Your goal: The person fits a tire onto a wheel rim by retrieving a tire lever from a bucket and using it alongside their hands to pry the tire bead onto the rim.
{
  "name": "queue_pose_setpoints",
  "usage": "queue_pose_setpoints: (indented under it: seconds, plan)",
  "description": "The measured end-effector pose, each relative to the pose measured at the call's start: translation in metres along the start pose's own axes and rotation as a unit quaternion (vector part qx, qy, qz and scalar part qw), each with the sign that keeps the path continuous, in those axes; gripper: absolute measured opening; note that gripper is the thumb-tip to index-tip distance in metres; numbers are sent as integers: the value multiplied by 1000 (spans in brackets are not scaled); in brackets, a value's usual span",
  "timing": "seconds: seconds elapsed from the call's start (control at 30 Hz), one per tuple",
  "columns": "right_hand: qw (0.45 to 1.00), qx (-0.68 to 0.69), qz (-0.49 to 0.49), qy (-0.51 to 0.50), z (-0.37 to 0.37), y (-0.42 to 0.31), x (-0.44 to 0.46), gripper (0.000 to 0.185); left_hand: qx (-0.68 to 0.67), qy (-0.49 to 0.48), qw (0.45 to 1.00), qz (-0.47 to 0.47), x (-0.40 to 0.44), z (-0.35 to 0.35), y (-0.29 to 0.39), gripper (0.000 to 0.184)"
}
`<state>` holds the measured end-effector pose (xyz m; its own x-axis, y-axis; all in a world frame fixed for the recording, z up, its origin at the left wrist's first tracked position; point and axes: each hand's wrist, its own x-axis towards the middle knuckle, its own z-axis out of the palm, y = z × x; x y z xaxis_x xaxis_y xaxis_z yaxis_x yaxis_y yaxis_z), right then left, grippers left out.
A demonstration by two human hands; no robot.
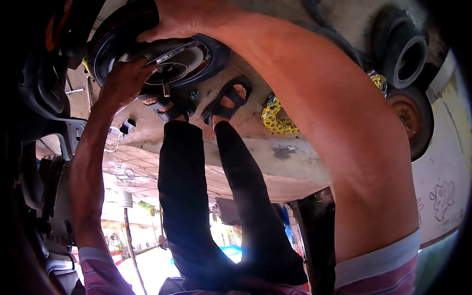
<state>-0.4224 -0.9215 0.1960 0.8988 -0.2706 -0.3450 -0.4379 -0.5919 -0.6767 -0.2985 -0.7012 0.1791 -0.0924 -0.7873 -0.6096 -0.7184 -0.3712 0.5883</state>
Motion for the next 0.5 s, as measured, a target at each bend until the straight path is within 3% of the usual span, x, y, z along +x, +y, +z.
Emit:
queue_pose_setpoints:
  seconds: [0.07, 0.17, 0.27, 0.47, 0.5]
  plan:
    - [999, 19, 26, -15, -3, -3, -3, 77, -14, -10, 998, -65, -5, -9, 12, 31]
    - [999, -19, -21, 15, 5, 2, 3, 76, 25, 3, 1000, -6, -10, -4, 0, 31]
    - [1000, 0, -3, 5, 0, -2, -1, 74, -25, -25, 999, -39, -6, -18, 6, 30]
    - [999, -33, 12, 2, 12, 4, 3, 76, -50, 14, 998, -23, -1, -6, 7, 30]
    - [999, -35, 10, 5, 14, 4, 1, 76, -105, 3, 993, -54, -4, 1, 11, 30]
